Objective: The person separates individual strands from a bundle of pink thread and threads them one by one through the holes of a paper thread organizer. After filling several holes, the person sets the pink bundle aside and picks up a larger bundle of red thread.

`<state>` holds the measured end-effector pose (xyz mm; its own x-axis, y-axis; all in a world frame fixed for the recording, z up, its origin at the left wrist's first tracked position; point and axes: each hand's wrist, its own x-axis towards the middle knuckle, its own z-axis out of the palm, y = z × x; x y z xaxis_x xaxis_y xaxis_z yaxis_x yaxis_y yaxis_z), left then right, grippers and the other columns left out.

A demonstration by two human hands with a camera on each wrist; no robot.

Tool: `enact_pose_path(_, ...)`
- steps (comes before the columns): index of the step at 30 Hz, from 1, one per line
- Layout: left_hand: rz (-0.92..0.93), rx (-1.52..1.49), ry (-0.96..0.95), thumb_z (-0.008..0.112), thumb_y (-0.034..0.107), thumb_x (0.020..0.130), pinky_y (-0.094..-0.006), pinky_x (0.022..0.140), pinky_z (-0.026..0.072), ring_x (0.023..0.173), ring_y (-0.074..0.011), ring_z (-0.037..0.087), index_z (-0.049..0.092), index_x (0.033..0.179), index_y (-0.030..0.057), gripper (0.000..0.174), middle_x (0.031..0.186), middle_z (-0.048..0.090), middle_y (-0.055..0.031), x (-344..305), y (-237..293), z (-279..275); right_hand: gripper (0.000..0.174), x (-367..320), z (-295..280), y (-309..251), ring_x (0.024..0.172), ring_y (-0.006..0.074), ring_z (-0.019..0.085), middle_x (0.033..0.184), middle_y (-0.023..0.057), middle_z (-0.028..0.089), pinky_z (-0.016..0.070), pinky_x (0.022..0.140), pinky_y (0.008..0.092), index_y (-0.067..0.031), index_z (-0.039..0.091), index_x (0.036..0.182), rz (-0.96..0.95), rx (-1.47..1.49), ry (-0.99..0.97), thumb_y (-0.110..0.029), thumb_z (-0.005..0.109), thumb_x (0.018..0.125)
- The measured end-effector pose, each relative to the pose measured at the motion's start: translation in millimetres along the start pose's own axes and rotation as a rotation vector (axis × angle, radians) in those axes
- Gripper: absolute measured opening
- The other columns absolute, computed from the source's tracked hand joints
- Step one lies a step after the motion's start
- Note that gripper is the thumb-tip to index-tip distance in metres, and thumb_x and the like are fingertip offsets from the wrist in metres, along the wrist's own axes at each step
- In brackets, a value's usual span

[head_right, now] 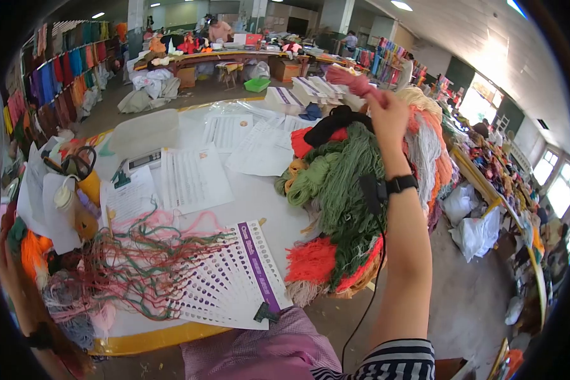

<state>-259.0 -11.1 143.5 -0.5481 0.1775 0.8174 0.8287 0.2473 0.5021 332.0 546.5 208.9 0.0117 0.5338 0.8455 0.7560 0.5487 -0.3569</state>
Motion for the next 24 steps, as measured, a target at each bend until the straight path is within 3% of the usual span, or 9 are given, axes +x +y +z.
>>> enact_pose_path(4, -0.081, -0.216, -0.126, 0.047, 0.011, 0.097, -0.0346, 0.102, 0.0376, 0.118, -0.0231, 0.050, 0.055, 0.122, -0.0034, 0.030, 0.127, 0.053, -0.0151, -34.9, 28.0, -5.8, 0.024, -36.3, -63.7, -62.7, 0.080, 0.0159, 0.062, 0.090, 0.0055, 0.065, 0.0482, 0.064, 0.0262, -0.0030, 0.061, 0.104, 0.118, 0.907, 0.271, -0.023, 0.061, 0.091)
enact_pose_path(6, -0.135, -0.358, -0.203, 0.045, 0.009, 0.098, -0.0318, 0.098, 0.0413, 0.109, -0.0188, 0.057, 0.058, 0.116, -0.0055, 0.027, 0.117, 0.061, -0.0128, -52.2, 46.4, -13.8, 0.027, -63.4, -119.5, -122.3, 0.078, 0.0149, 0.063, 0.089, 0.0075, 0.065, 0.0480, 0.062, 0.0243, -0.0012, 0.057, 0.109, 0.394, 1.172, 0.142, -0.024, 0.050, 0.097)
enact_pose_path(8, -0.129, -0.228, -0.410, 0.046, 0.009, 0.097, -0.0306, 0.093, 0.0437, 0.104, -0.0175, 0.059, 0.063, 0.108, -0.0040, 0.024, 0.110, 0.064, -0.0101, -71.9, 83.2, -20.9, 0.031, -89.8, -153.8, -130.8, 0.068, 0.0186, 0.060, 0.100, 0.0117, 0.062, 0.0497, 0.056, 0.0283, 0.0007, 0.052, 0.115, 0.421, 1.506, -0.156, -0.025, 0.045, 0.099)
enact_pose_path(10, -0.176, -0.348, -0.582, 0.049, 0.011, 0.096, -0.0280, 0.087, 0.0452, 0.096, -0.0158, 0.061, 0.066, 0.101, -0.0034, 0.023, 0.101, 0.067, -0.0085, -97.6, 148.0, -11.2, 0.036, -129.8, -164.4, -167.5, 0.057, 0.0176, 0.061, 0.088, 0.0146, 0.065, 0.0495, 0.046, 0.0258, 0.0018, 0.054, 0.106, 0.395, 1.641, -0.482, -0.032, 0.047, 0.098)
enact_pose_path(14, 0.048, -0.610, -0.962, 0.053, 0.015, 0.095, -0.0324, 0.086, 0.0473, 0.097, -0.0186, 0.063, 0.067, 0.104, -0.0020, 0.023, 0.107, 0.068, -0.0116, -138.3, 198.7, 16.7, 0.035, -204.7, -150.9, -227.3, 0.062, 0.0225, 0.066, 0.093, 0.0176, 0.066, 0.0545, 0.051, 0.0289, 0.0001, 0.048, 0.116, 0.727, 1.725, -1.147, -0.031, 0.043, 0.100)
enact_pose_path(18, -0.241, -1.177, -0.933, 0.051, 0.018, 0.098, -0.0313, 0.088, 0.0471, 0.099, -0.0155, 0.061, 0.051, 0.128, 0.0034, 0.034, 0.110, 0.065, -0.0066, -197.4, 242.2, 45.2, 0.037, -253.5, -116.9, -274.5, 0.081, 0.0227, 0.067, 0.102, 0.0164, 0.065, 0.0572, 0.070, 0.0320, -0.0006, 0.046, 0.126, 0.854, 1.709, -1.602, -0.028, 0.040, 0.101)
enact_pose_path(20, -0.497, -1.459, -1.000, 0.050, 0.018, 0.098, -0.0305, 0.089, 0.0463, 0.101, -0.0136, 0.060, 0.050, 0.129, 0.0036, 0.034, 0.112, 0.063, -0.0054, -207.0, 218.1, 51.6, 0.035, -273.7, -108.7, -288.5, 0.087, 0.0199, 0.065, 0.104, 0.0132, 0.064, 0.0552, 0.076, 0.0320, -0.0007, 0.047, 0.126, 0.955, 1.699, -1.672, -0.025, 0.043, 0.100)
enact_pose_path(22, -0.754, -1.763, -1.055, 0.050, 0.019, 0.099, -0.0298, 0.090, 0.0454, 0.102, -0.0117, 0.058, 0.049, 0.129, 0.0037, 0.033, 0.113, 0.062, -0.0042, -206.7, 215.8, 50.0, 0.033, -293.5, -93.7, -293.0, 0.093, 0.0173, 0.061, 0.106, 0.0093, 0.062, 0.0531, 0.079, 0.0313, 0.0006, 0.049, 0.124, 0.736, 1.503, -1.498, -0.021, 0.049, 0.099)
enact_pose_path(24, -0.825, -1.381, -0.641, 0.050, 0.018, 0.099, -0.0273, 0.089, 0.0451, 0.101, -0.0093, 0.056, 0.052, 0.124, 0.0030, 0.029, 0.112, 0.061, -0.0039, -206.3, 229.6, 47.4, 0.036, -302.7, -74.2, -286.6, 0.097, 0.0163, 0.058, 0.106, 0.0073, 0.061, 0.0514, 0.078, 0.0295, 0.0006, 0.051, 0.123, 0.454, 1.506, -1.418, -0.016, 0.060, 0.092)
